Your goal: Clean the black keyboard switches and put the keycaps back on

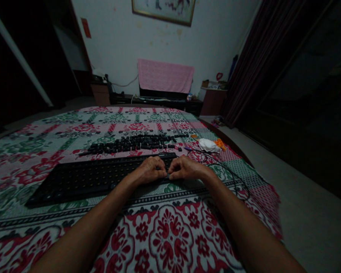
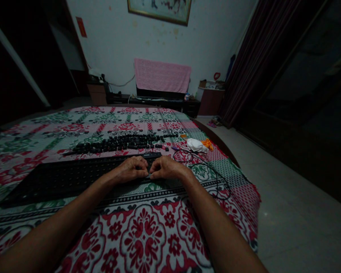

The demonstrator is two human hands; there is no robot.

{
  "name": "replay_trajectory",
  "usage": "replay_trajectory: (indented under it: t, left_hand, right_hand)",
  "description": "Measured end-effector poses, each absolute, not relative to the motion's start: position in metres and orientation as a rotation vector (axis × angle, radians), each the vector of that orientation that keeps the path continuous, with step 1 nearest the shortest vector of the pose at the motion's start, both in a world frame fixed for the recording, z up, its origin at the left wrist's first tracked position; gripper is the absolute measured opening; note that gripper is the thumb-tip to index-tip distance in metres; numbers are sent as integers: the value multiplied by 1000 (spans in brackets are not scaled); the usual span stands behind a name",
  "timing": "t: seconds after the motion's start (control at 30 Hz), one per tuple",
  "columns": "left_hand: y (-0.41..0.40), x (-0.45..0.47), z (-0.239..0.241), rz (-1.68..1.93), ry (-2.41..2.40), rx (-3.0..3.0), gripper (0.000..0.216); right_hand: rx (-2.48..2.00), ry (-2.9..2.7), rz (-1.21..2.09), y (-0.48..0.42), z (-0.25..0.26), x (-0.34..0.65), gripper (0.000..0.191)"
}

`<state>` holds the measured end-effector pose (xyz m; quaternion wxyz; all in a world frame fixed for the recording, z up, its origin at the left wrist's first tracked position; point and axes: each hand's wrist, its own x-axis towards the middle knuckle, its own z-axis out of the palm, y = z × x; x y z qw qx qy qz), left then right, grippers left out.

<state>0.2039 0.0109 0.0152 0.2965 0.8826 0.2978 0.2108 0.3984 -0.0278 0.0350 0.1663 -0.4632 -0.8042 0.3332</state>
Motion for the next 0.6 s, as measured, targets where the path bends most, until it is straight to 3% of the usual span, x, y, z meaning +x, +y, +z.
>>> replay_trajectory:
  t: [0.6]
  left_hand:
    - [10,204,18,488,795,2446,12]
  right_hand:
    - [-1301,-2389,865,-29,38,397,22]
